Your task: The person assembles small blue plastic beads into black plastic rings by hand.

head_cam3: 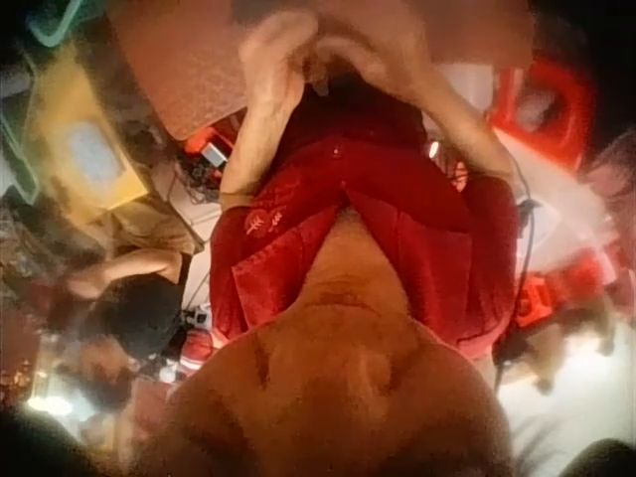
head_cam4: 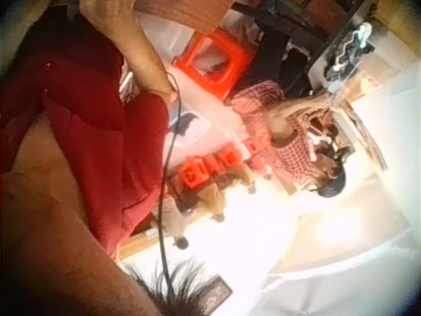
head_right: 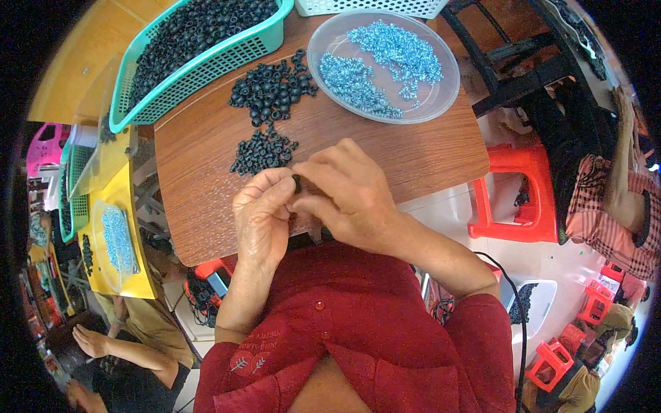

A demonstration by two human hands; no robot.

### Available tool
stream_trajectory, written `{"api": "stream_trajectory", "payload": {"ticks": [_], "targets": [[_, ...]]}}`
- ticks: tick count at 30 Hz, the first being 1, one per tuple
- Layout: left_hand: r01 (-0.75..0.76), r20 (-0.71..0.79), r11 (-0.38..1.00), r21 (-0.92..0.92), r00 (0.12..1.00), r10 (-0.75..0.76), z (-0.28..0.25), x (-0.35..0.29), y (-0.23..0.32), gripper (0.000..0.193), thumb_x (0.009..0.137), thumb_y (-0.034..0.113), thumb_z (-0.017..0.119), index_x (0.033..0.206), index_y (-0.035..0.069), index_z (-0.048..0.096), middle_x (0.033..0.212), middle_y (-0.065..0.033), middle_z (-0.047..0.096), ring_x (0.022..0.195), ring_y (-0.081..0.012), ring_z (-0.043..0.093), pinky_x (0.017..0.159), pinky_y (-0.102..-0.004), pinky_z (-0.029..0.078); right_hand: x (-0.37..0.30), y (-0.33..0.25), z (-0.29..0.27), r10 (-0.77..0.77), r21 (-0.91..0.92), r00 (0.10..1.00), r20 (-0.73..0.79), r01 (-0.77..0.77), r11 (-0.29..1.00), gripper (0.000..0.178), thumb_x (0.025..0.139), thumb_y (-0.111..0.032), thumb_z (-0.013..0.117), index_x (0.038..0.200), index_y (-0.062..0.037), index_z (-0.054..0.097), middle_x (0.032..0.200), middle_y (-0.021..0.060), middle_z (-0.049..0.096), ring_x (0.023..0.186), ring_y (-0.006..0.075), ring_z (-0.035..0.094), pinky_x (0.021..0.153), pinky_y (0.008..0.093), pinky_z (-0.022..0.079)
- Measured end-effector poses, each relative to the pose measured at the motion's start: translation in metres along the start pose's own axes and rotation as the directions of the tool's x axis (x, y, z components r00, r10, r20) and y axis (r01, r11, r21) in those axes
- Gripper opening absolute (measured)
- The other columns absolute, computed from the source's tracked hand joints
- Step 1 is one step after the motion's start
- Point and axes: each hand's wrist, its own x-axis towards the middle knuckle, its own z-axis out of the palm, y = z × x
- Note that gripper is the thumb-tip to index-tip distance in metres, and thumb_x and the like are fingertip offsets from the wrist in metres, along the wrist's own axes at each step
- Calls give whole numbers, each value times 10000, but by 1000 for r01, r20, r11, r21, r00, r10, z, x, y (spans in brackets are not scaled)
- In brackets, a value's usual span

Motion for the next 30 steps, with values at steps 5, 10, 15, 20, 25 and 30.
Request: {"api": "stream_trajectory", "payload": {"ticks": [5,10,15,20,25,30], "targets": [[-65,-27,997,34,997,66,8,2,0,99,844,2,612,936,-33,623,821,-65,648,711,-103,603,682,-210,483,-1,6,8,-87,-111,996,-16,85,990,369,644,-29,727,991,33,616,876,135,605,722,284,550,584,347,451],[19,28,999,-27,999,-18,9,0,1,156,889,105,609,938,-43,621,796,-107,654,657,-152,635,630,-254,515,-2,14,7,-185,-193,981,-58,171,966,357,588,-70,708,910,23,584,815,115,540,697,279,503,582,376,430],[8,112,995,95,994,-19,4,-5,1,227,905,146,596,966,-71,613,784,-134,658,632,-184,643,615,-276,528,-3,16,1,-137,-120,990,-17,134,984,349,630,-27,726,943,67,603,820,144,585,663,276,529,539,347,431],[-43,109,982,186,994,23,4,-8,-4,251,911,157,592,969,-86,618,773,-132,658,630,-183,640,615,-267,524,-7,18,4,-210,-110,976,-57,203,973,377,615,-26,726,952,76,593,810,148,576,646,281,518,524,353,418],[-191,90,925,328,981,171,7,-12,-10,260,914,181,599,953,-72,644,778,-104,660,619,-120,604,583,-226,491,-10,19,5,-266,-116,961,-73,256,960,397,601,2,700,970,85,580,801,155,563,624,286,503,513,356,407],[-203,83,905,373,979,185,4,-15,-14,248,916,172,596,964,-67,646,767,-89,655,622,-103,594,577,-214,482,-13,14,6,-174,-117,985,-11,171,978,333,596,-46,652,898,55,555,735,125,484,663,294,473,567,392,412]]}}
